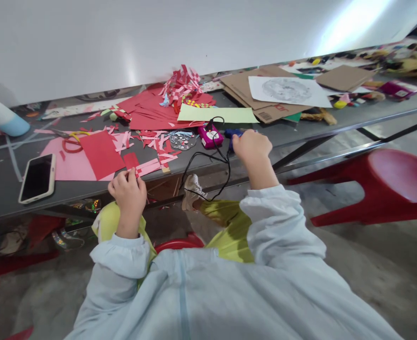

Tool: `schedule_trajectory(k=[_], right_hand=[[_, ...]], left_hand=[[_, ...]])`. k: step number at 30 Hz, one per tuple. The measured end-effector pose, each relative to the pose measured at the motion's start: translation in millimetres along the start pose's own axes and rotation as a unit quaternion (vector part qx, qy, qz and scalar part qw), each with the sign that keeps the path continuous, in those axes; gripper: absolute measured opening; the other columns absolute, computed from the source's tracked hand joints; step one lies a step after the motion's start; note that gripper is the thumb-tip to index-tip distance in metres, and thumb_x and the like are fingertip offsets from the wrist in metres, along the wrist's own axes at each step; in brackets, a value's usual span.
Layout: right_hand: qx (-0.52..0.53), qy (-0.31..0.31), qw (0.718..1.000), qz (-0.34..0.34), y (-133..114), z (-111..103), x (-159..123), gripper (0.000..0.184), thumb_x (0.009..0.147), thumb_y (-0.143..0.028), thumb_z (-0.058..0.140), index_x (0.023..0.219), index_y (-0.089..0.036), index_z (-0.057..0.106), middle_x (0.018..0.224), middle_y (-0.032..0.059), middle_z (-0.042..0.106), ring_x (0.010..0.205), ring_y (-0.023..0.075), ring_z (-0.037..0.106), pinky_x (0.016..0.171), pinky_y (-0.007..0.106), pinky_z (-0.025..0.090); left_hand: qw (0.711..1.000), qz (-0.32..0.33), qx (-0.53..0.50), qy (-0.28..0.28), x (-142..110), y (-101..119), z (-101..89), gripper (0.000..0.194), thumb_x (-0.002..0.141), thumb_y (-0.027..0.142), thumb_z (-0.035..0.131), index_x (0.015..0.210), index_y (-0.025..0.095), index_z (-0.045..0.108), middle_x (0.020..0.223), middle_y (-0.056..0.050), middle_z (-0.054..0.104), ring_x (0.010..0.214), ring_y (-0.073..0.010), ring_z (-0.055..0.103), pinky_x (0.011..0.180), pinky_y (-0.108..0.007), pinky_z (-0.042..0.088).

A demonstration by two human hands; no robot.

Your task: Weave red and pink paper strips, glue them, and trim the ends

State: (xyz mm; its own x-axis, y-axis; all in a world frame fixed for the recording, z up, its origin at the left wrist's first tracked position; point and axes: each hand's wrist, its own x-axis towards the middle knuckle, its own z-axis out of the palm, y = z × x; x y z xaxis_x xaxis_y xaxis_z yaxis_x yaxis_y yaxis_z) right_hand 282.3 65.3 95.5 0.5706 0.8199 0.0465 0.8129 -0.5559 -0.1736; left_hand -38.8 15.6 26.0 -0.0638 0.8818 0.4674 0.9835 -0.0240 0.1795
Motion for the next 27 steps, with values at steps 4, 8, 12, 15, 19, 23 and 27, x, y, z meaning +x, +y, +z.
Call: schedule_trajectory(k=[4,8,12,15,19,23,27], right_hand=[[-0.002,0.040,0.998,-0.047,-6,-23,-35,0.046,0.096,-0.037,0.043,0.116,0.001,0.062,0.107,0.0315,0.069,0.103,0.0401,0.068,0.085,0.047,0.048],[0.013,0.005,0.982,-0.188,-34,-28,-71,0.047,0.097,-0.042,0.038,0.115,-0.008,0.065,0.097,0.0229,0.073,0.096,0.0374,0.069,0.079,0.043,0.047],[0.015,-0.070,0.928,-0.365,-73,-9,-89,0.043,0.096,-0.042,0.040,0.112,-0.012,0.067,0.098,0.0174,0.075,0.094,0.0339,0.070,0.077,0.039,0.047],[0.020,-0.090,0.892,-0.442,-100,9,-90,0.041,0.096,-0.041,0.042,0.112,-0.013,0.068,0.103,0.0164,0.075,0.097,0.0323,0.070,0.076,0.036,0.046],[0.030,-0.110,0.855,-0.506,-124,26,-89,0.035,0.093,-0.037,0.049,0.114,-0.018,0.069,0.107,0.0120,0.075,0.102,0.0303,0.069,0.075,0.034,0.045],[0.051,-0.105,0.839,-0.532,-136,37,-89,0.037,0.093,-0.039,0.048,0.118,-0.020,0.069,0.109,0.0110,0.075,0.103,0.0307,0.069,0.074,0.035,0.045],[0.036,-0.104,0.840,-0.531,-141,40,-91,0.037,0.092,-0.041,0.051,0.115,-0.019,0.070,0.108,0.0129,0.075,0.102,0.0320,0.069,0.073,0.035,0.044]], left_hand=[[0.999,-0.038,-0.024,0.025,1,-2,0.5,0.044,0.089,0.028,0.045,0.125,0.012,0.064,0.118,-0.020,0.061,0.111,-0.0324,0.054,0.100,-0.047,0.033],[0.996,-0.073,-0.035,0.032,1,-3,-3.8,0.043,0.086,0.027,0.048,0.123,0.011,0.063,0.118,-0.020,0.062,0.114,-0.0346,0.053,0.102,-0.048,0.033],[0.994,-0.092,-0.041,0.030,-2,-5,-7.6,0.039,0.085,0.025,0.049,0.118,0.011,0.064,0.117,-0.020,0.062,0.112,-0.0352,0.053,0.101,-0.049,0.034],[0.995,-0.093,-0.036,0.029,-8,-9,-9.0,0.035,0.084,0.024,0.049,0.114,0.013,0.065,0.111,-0.018,0.063,0.107,-0.0342,0.055,0.098,-0.049,0.036],[0.995,-0.089,-0.025,0.026,-19,-17,-9.9,0.030,0.085,0.022,0.048,0.107,0.015,0.066,0.103,-0.015,0.066,0.101,-0.0329,0.056,0.093,-0.047,0.039],[0.996,-0.070,-0.050,0.016,-30,-23,-10.7,0.026,0.087,0.021,0.045,0.102,0.015,0.065,0.099,-0.013,0.068,0.096,-0.0298,0.058,0.088,-0.043,0.042],[0.989,-0.091,-0.119,-0.011,-38,-23,-14.4,0.021,0.087,0.023,0.046,0.098,0.016,0.063,0.089,-0.010,0.069,0.088,-0.0254,0.059,0.083,-0.038,0.044]])
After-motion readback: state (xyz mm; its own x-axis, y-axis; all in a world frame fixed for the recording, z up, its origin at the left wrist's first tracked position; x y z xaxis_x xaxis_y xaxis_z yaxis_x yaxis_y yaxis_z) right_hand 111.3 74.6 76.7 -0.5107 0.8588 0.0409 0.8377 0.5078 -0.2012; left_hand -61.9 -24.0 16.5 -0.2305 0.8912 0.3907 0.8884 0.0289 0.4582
